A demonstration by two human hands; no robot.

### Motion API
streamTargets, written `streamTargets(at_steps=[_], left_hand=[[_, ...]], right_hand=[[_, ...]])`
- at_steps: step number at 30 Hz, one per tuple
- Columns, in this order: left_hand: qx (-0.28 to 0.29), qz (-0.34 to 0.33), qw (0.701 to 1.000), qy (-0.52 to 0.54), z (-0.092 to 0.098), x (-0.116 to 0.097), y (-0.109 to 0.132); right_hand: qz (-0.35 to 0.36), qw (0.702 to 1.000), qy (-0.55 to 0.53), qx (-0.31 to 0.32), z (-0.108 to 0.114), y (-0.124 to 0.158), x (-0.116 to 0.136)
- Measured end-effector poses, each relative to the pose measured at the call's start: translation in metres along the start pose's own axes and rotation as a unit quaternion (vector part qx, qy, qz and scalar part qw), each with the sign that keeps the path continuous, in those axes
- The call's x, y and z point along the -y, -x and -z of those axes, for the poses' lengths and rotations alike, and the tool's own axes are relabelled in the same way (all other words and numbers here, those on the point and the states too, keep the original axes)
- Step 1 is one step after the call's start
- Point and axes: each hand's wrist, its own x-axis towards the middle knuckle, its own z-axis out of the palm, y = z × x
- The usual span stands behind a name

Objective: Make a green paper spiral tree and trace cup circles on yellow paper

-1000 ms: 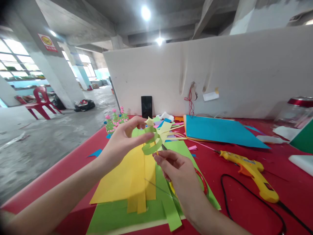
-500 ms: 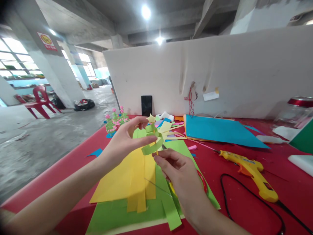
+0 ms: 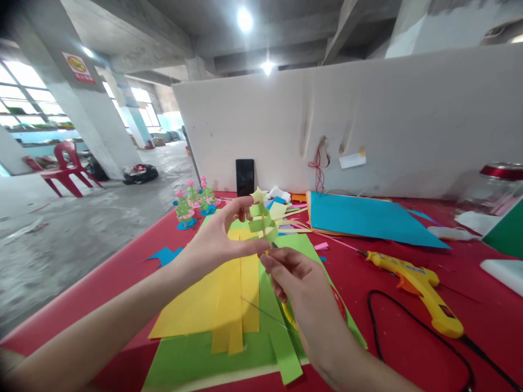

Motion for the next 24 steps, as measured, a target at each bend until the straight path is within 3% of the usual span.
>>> streamTargets(at_steps=[13, 19, 24], left_hand=[[0.015, 0.037, 0.999, 0.029, -0.002, 0.005, -0.003], [0.009, 0.01, 0.991, 0.134, -0.005, 0.004, 0.0], [0.012, 0.035, 0.981, 0.192, -0.007, -0.001, 0.002]], right_hand=[[0.029, 0.999, 0.018, 0.008, 0.002, 0.0, -0.001], [0.063, 0.998, -0.006, -0.029, 0.006, -0.001, 0.009], [0.118, 0.99, -0.006, -0.079, 0.011, -0.006, 0.02]])
